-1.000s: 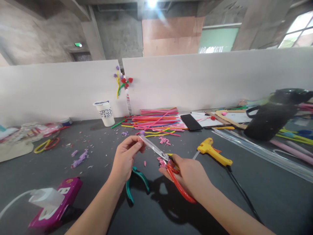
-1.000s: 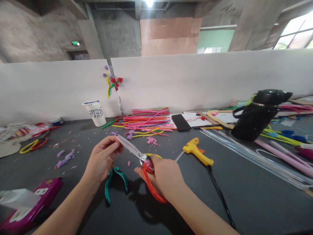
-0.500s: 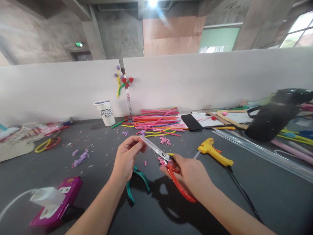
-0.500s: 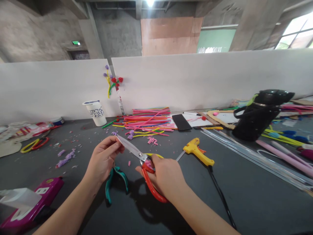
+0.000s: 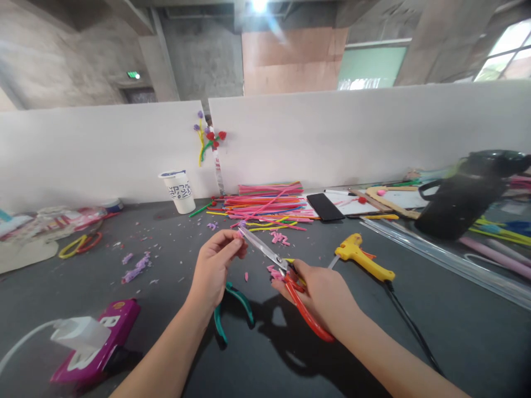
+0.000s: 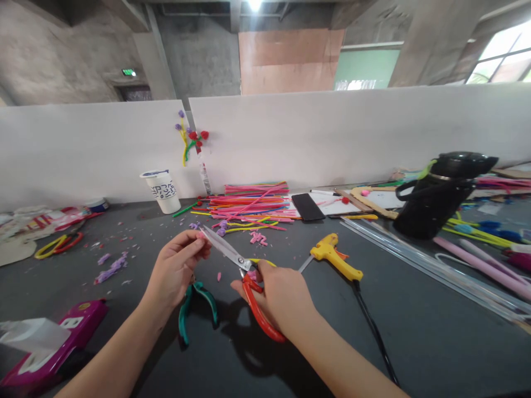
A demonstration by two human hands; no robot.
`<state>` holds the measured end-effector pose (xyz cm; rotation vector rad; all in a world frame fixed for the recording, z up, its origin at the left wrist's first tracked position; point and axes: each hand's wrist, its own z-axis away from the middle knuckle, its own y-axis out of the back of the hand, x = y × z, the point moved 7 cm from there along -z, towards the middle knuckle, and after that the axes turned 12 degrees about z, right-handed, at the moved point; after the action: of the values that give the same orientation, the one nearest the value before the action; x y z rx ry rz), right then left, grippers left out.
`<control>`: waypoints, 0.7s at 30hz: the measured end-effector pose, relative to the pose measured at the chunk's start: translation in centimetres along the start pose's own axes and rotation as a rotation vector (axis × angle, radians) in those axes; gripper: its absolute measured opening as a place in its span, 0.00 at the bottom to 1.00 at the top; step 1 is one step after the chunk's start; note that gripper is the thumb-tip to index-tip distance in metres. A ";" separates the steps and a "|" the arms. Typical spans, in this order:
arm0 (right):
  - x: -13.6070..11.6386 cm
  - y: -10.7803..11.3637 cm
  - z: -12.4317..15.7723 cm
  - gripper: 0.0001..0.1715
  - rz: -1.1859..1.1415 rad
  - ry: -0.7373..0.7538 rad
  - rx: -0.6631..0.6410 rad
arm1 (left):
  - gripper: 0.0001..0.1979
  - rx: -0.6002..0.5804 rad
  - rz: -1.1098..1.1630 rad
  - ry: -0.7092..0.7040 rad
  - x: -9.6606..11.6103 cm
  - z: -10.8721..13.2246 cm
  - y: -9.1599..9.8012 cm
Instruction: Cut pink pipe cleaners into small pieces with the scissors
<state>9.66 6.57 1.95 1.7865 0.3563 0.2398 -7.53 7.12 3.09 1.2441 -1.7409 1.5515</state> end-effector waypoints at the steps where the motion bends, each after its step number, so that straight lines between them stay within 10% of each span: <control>1: 0.0 -0.1 0.0 0.25 0.003 0.002 -0.001 | 0.02 -0.002 -0.003 0.000 0.0 0.0 0.0; 21: 0.1 0.6 0.3 0.26 0.071 0.012 0.150 | 0.01 -0.013 0.046 -0.026 0.4 0.1 -0.2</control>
<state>9.93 6.27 2.42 1.9487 0.3268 0.2808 -7.55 6.92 3.48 1.2310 -1.8048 1.5540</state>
